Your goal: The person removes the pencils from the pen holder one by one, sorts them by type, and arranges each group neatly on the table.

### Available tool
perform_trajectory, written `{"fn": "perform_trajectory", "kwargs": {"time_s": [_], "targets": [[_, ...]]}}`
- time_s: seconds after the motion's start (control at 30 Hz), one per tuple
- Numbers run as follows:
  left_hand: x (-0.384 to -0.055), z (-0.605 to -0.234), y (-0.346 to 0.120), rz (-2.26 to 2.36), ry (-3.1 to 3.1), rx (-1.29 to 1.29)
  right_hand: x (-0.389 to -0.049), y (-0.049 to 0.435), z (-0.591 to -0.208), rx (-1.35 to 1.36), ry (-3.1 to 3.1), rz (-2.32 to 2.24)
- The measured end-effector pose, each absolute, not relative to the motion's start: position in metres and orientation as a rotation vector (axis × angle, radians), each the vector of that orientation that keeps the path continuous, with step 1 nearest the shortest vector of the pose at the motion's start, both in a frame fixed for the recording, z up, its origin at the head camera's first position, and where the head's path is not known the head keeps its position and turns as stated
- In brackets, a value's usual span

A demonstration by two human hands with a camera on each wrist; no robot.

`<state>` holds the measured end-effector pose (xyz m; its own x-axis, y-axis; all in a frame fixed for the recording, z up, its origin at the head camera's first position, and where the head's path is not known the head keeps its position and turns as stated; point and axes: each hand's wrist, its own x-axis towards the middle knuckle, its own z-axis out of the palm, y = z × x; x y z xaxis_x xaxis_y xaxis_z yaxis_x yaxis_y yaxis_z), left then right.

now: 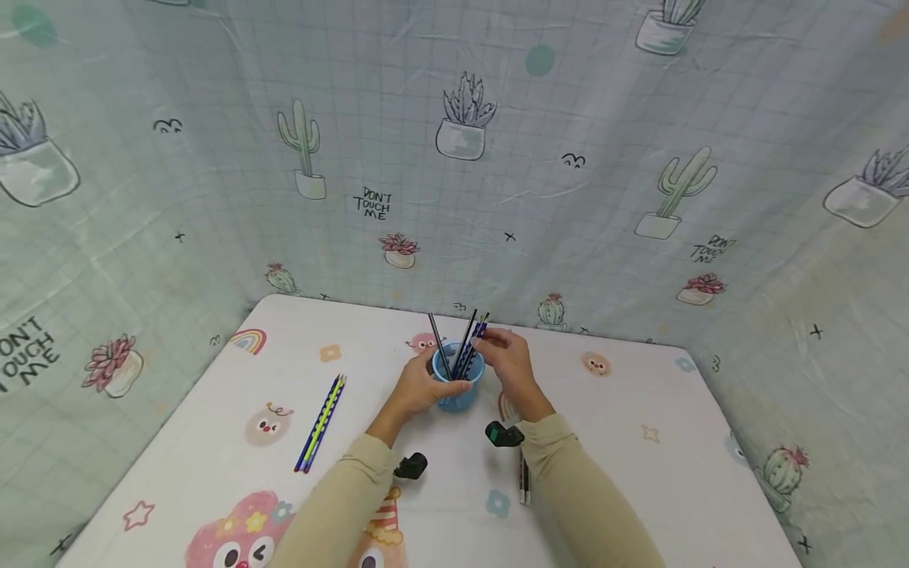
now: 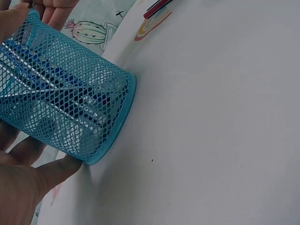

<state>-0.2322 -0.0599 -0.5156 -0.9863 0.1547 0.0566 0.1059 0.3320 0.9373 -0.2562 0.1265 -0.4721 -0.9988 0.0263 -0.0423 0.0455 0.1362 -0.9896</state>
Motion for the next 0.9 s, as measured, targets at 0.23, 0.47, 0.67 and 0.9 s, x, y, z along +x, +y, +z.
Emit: {"fn": "perform_trajectory", "kwargs": {"time_s": [0.23,0.47,0.67,0.9], "targets": [[-0.231,-0.515,-0.059,1.778,2.516,0.236,-0.266,0.125,-0.468,0.119,2.392,-2.077],[-0.232,-0.516,-0.060,1.767,2.525,0.232,-0.271,0.127,-0.466,0.127,2.366,-2.093],[-0.234,-0.515,-0.060,1.775,2.532,0.240,-0.271,0.131,-0.463,0.055,2.394,-2.107],[-0.233,-0.517,-0.060,1.756,2.541,0.233,-0.272,0.132,-0.464,0.052,2.404,-2.091]]}}
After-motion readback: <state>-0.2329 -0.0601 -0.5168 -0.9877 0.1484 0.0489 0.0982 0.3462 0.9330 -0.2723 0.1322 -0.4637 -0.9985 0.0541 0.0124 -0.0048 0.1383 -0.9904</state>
